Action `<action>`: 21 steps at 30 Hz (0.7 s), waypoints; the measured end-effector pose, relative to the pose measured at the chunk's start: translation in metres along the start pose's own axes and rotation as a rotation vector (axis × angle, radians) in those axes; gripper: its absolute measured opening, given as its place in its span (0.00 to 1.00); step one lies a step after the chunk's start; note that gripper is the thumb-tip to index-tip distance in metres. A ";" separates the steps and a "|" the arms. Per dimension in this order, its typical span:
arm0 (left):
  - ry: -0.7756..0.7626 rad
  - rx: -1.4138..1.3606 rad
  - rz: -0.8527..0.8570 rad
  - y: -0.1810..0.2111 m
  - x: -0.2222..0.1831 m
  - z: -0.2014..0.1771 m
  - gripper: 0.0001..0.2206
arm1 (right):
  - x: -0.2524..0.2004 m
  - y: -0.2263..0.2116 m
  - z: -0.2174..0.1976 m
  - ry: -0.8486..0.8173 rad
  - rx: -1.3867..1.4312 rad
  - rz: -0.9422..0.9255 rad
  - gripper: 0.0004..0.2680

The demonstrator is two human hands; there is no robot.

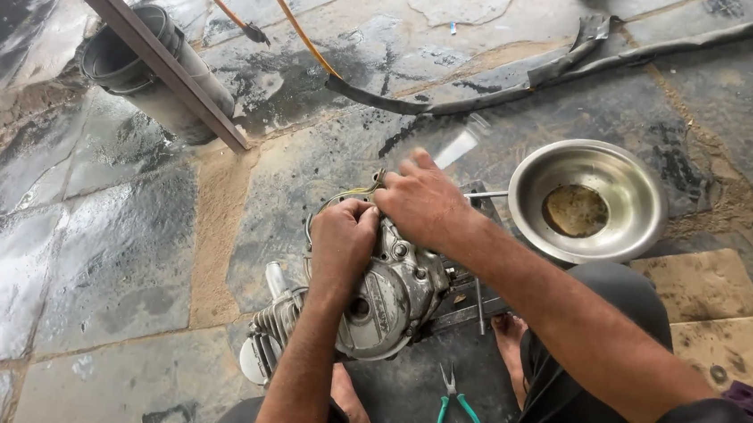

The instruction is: Using wrenches and hands to disassemble or repair a motorcycle engine component.

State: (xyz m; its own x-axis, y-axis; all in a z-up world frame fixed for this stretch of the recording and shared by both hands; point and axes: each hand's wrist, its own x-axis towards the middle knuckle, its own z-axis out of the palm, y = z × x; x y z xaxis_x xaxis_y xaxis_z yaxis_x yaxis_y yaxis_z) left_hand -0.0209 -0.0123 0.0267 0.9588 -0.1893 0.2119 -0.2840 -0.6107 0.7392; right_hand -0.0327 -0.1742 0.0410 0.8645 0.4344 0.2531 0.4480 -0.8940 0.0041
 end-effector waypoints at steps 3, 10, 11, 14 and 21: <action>-0.001 -0.010 0.010 -0.008 0.002 0.002 0.10 | -0.010 -0.006 0.004 -0.186 0.080 0.066 0.04; 0.013 -0.033 0.011 0.005 0.001 -0.011 0.10 | -0.008 0.014 0.014 -0.073 0.201 0.039 0.04; 0.014 -0.032 0.001 0.001 -0.002 -0.010 0.10 | -0.007 0.014 0.013 -0.078 0.206 0.034 0.04; 0.014 -0.021 -0.004 -0.002 -0.001 -0.008 0.10 | 0.001 0.020 0.011 -0.024 0.163 0.001 0.07; -0.067 -0.046 -0.118 -0.001 0.002 -0.003 0.10 | 0.007 0.021 0.018 0.008 0.104 -0.001 0.08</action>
State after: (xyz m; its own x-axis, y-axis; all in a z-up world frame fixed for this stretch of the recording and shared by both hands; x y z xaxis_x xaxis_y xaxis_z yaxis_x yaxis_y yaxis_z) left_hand -0.0185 -0.0093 0.0282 0.9823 -0.1696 0.0797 -0.1666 -0.5961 0.7854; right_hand -0.0130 -0.1882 0.0250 0.8621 0.4344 0.2609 0.4709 -0.8770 -0.0960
